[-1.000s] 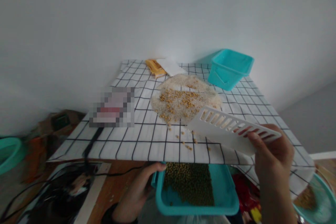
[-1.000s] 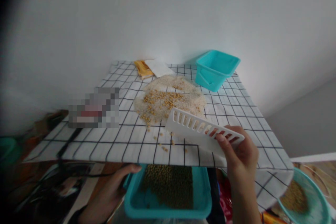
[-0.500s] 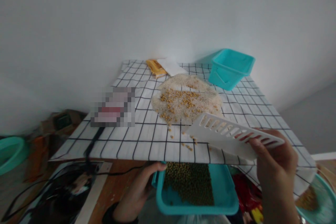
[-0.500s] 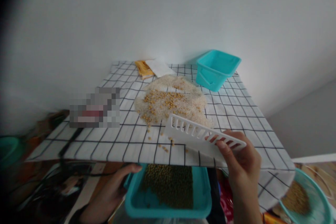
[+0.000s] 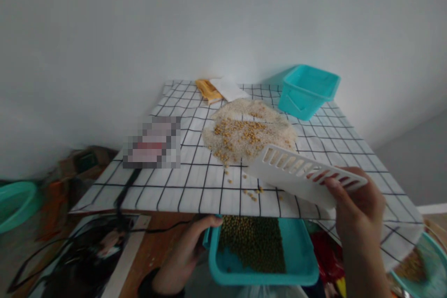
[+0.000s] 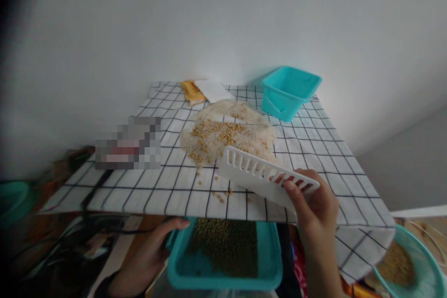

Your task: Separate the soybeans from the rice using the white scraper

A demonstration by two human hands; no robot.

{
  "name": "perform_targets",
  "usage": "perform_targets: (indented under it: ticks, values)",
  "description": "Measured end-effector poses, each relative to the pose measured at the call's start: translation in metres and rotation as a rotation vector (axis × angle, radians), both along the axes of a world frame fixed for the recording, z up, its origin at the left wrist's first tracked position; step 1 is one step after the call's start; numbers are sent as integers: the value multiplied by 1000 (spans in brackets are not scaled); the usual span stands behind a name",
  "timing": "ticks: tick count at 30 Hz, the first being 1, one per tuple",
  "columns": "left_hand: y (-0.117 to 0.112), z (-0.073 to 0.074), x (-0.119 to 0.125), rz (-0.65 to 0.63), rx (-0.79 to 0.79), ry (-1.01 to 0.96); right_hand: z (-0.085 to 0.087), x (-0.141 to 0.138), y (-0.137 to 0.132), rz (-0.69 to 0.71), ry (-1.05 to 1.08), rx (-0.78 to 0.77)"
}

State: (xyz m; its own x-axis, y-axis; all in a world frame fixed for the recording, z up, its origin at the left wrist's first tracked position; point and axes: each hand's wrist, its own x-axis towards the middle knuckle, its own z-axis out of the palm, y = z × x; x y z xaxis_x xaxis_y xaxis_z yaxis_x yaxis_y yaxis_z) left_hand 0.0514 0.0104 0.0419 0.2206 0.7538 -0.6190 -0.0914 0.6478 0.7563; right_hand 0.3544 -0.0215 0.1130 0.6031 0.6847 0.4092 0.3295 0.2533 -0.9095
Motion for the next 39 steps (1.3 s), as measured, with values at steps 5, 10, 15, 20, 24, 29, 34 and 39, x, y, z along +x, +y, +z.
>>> perform_targets:
  ticks: [5, 10, 15, 20, 24, 29, 34, 39]
  values:
    - [-1, -3, -2, 46, 2, -23, 1, -10, 10, 43, 15, 25]
    - [0, -6, -4, 30, 23, -37, 6, -24, 19, 62, -39, 19]
    - [3, 0, 1, 64, -19, -34, 10, -33, 27, 99, -66, 5]
    - [-1, -14, -10, -37, 111, -27, 8, -35, 33, 116, -63, 35]
    - [-6, -35, -25, -114, 421, -23, 7, -33, 34, 143, -97, 57]
    - [-9, -46, -29, -183, 623, 62, 6, -30, 34, 179, -90, 84]
    - [-8, -47, -26, -170, 570, 3, 2, -27, 34, 211, -71, 64]
    - [-5, -35, -23, -124, 455, -30, 2, -25, 35, 204, -72, 87]
